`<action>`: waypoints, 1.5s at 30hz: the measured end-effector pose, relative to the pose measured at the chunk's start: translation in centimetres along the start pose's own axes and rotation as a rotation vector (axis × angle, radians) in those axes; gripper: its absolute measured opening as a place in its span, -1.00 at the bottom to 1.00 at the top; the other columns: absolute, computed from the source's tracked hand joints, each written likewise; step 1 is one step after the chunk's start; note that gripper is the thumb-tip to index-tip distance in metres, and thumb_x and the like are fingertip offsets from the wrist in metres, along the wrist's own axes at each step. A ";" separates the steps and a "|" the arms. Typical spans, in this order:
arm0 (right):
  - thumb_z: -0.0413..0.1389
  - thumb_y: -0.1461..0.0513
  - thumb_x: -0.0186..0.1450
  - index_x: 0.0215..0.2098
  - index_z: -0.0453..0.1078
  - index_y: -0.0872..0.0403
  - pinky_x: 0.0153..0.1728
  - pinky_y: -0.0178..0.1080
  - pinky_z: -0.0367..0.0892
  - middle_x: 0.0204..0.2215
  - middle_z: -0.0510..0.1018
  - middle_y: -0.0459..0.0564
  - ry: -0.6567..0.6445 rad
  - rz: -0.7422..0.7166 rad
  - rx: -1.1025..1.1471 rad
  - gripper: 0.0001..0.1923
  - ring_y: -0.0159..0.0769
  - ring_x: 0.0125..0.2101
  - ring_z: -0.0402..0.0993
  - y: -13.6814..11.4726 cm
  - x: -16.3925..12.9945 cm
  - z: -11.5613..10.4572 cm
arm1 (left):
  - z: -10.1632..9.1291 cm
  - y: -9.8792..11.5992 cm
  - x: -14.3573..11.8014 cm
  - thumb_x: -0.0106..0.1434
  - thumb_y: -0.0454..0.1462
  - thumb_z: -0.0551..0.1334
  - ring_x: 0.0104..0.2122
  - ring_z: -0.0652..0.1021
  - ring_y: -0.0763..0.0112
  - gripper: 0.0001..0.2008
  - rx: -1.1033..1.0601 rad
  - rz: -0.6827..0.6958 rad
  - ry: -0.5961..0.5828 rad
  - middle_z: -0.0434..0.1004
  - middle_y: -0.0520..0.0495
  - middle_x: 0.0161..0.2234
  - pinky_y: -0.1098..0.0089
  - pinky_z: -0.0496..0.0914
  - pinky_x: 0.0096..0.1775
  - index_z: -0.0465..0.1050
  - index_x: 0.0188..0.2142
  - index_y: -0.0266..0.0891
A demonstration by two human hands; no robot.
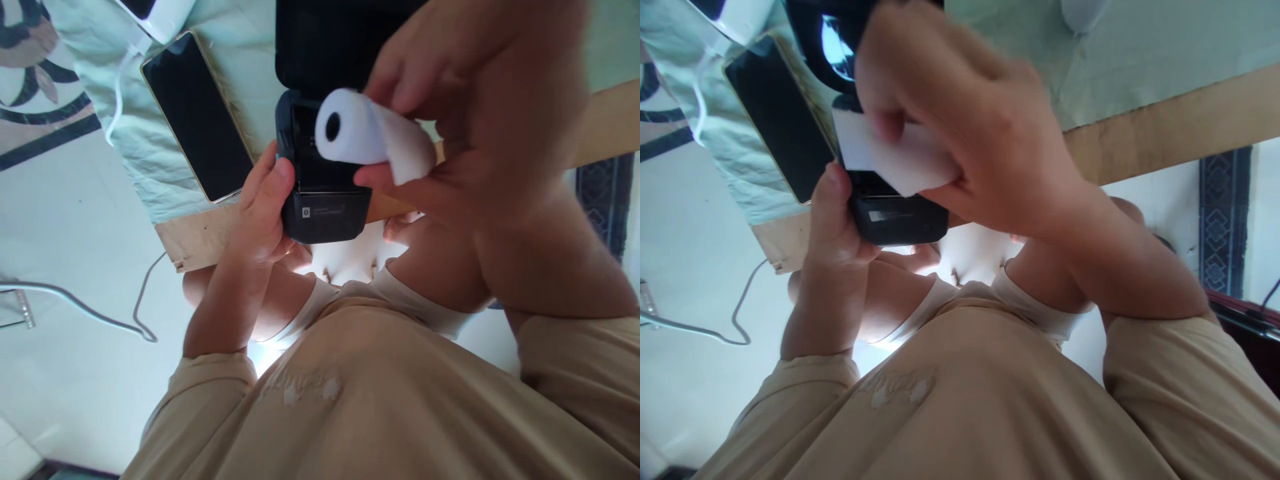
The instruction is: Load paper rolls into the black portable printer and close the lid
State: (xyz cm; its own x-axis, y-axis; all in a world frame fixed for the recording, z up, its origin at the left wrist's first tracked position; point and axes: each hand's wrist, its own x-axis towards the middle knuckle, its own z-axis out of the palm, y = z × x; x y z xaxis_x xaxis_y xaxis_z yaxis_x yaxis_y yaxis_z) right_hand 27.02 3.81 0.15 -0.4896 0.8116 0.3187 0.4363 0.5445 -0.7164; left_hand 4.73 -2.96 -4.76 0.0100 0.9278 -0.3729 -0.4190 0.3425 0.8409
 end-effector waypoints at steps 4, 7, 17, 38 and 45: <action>-0.22 0.23 0.61 -0.14 0.41 0.07 0.03 -0.18 0.47 -0.06 0.62 -0.02 0.018 -0.195 -0.316 -0.63 -0.32 -0.02 0.64 -1.8 0.3 1.1 | 0.0 0.1 -0.3 0.20 0.20 0.56 0.19 0.69 -0.03 -0.53 0.022 0.069 0.029 0.79 -0.02 -0.07 0.19 0.68 -0.03 0.71 -0.07 0.02; -0.17 0.26 0.60 -0.15 0.37 0.06 0.02 -0.20 0.49 -0.02 0.64 -0.05 0.036 -0.187 -0.389 -0.71 -0.30 -0.01 0.66 -1.8 0.4 1.5 | 0.0 0.1 -0.1 0.10 0.19 0.64 0.16 0.71 -0.10 -0.49 0.024 0.101 -0.027 0.79 -0.01 -0.14 0.16 0.68 -0.07 0.72 -0.09 0.02; 0.09 0.29 0.43 -0.17 0.43 -0.03 0.06 -0.11 0.55 -0.07 0.66 -0.15 0.035 -0.241 -0.293 -0.90 -0.27 -0.03 0.64 -0.3 0.6 2.7 | 0.3 0.1 0.0 0.06 0.04 0.66 0.27 0.68 -0.18 -0.52 -0.023 0.115 -0.012 0.76 -0.04 -0.18 -0.01 0.72 0.11 0.64 -0.13 -0.08; 0.11 0.04 0.56 0.04 0.46 0.01 0.15 -0.06 0.50 0.01 0.55 -0.02 0.182 -0.458 -0.144 -0.74 -0.26 0.06 0.55 -0.2 -0.9 4.1 | -1.0 -0.5 0.4 0.05 -0.24 0.65 -0.21 0.71 0.22 -0.42 -0.080 0.223 -0.211 0.69 -0.02 -0.13 0.29 0.60 -0.17 0.46 0.00 -0.10; 0.15 0.01 0.53 0.18 0.41 -0.07 0.27 -0.01 0.47 0.15 0.47 0.00 0.117 -0.365 -0.157 -0.66 -0.17 0.20 0.48 -0.8 -1.4 4.3 | -0.6 -0.1 0.2 0.00 -0.03 0.66 -0.27 0.65 0.15 -0.34 -0.056 0.147 -0.051 0.62 -0.07 -0.21 0.25 0.49 -0.29 0.45 0.01 -0.09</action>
State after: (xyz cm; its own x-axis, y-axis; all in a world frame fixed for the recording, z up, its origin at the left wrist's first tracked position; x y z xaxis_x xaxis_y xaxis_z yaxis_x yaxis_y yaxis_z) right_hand 24.14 1.37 -2.38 -0.5483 0.5732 0.6089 0.3646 0.8192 -0.4428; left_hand 4.27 -2.85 -5.14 -0.0097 0.9742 -0.2255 -0.4694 0.1947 0.8613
